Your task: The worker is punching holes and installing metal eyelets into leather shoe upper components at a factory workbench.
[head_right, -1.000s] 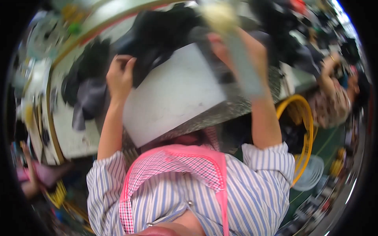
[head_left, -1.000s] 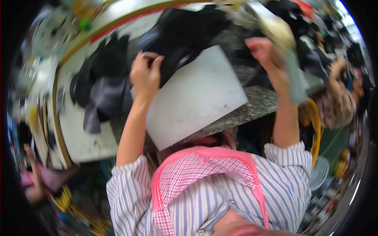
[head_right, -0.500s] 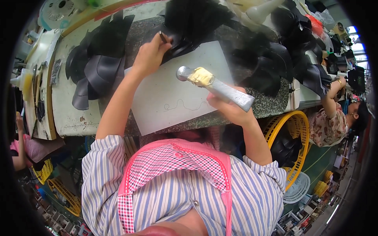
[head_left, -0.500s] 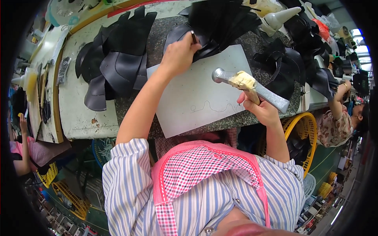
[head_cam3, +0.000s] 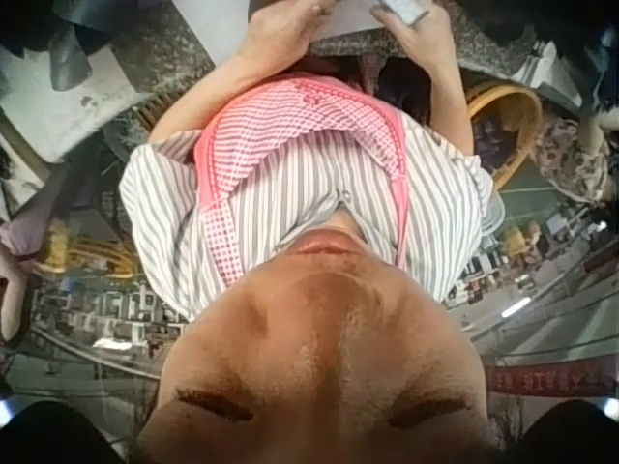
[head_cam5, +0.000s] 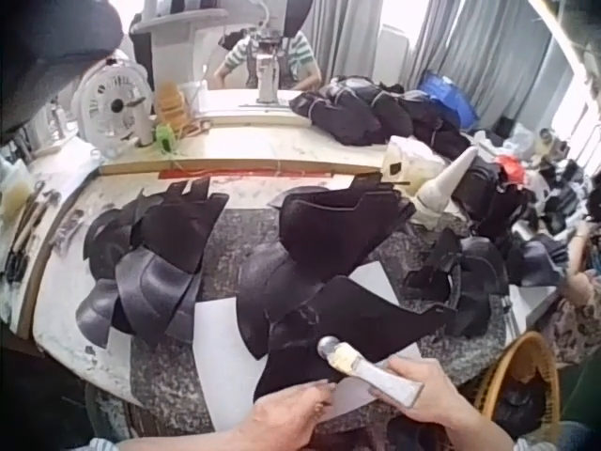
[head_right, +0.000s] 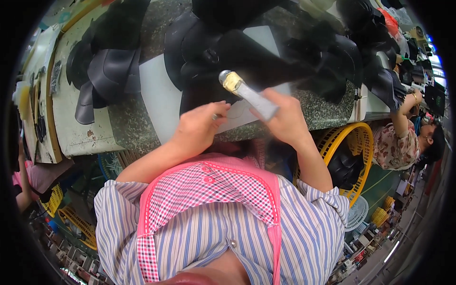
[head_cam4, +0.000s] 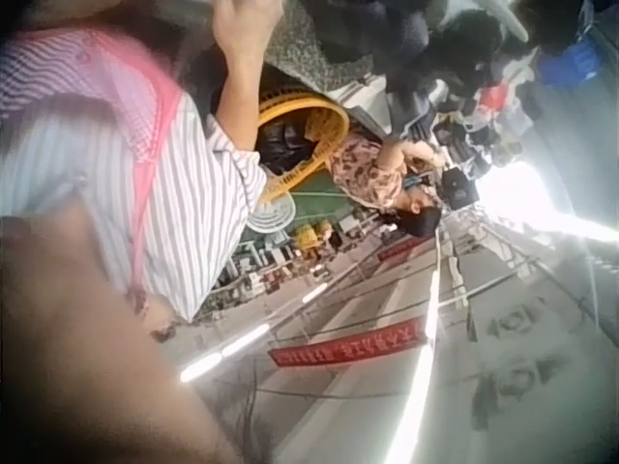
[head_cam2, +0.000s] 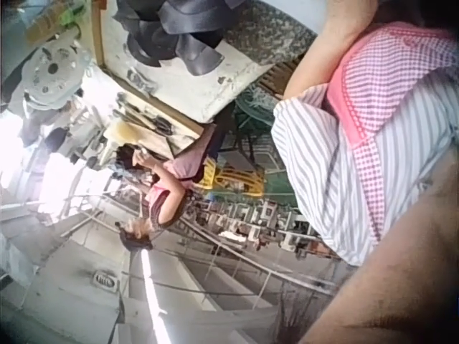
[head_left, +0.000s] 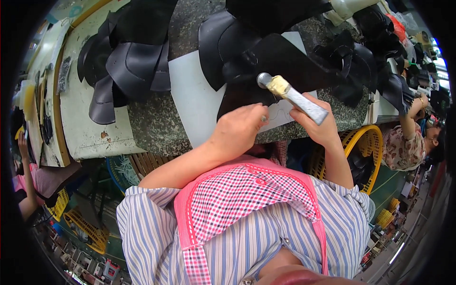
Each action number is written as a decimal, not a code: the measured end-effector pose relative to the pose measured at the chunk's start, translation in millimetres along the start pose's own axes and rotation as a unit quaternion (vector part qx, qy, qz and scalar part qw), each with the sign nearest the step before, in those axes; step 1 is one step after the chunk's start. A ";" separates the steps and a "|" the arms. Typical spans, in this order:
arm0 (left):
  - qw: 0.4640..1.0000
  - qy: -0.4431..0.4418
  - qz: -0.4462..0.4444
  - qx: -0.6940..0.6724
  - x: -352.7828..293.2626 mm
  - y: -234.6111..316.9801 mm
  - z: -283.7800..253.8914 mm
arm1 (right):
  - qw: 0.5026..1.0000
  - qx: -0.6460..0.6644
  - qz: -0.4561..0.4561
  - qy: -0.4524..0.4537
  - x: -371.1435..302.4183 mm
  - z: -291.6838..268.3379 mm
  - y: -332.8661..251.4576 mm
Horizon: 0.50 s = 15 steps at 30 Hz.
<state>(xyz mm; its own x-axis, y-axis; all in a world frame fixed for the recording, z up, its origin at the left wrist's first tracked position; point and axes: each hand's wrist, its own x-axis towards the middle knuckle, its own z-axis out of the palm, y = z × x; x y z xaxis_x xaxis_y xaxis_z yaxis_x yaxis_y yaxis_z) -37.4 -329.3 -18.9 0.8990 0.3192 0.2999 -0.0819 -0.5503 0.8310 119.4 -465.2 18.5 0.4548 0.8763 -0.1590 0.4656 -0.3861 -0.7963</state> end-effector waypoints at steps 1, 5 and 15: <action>1.000 -0.004 -0.003 -0.002 5.6 0.5 -7.7 | 0.998 -0.055 0.008 -0.002 -0.6 1.5 4.4; 0.977 0.212 -0.006 0.009 41.4 -32.9 -45.4 | 0.989 -0.145 -0.005 -0.016 -8.2 4.1 0.4; 0.988 0.100 -0.082 -0.089 32.6 -35.0 -28.5 | 0.994 -0.103 0.021 -0.044 -22.2 10.8 -7.1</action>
<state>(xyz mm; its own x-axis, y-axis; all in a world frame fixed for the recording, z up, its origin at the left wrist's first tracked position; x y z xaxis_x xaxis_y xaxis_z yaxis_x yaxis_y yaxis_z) -17.5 -277.6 -24.9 0.8054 0.5479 0.2261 -0.0324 -0.3402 0.9398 97.8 -478.8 21.4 0.4139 0.8761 -0.2471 0.5967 -0.4661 -0.6532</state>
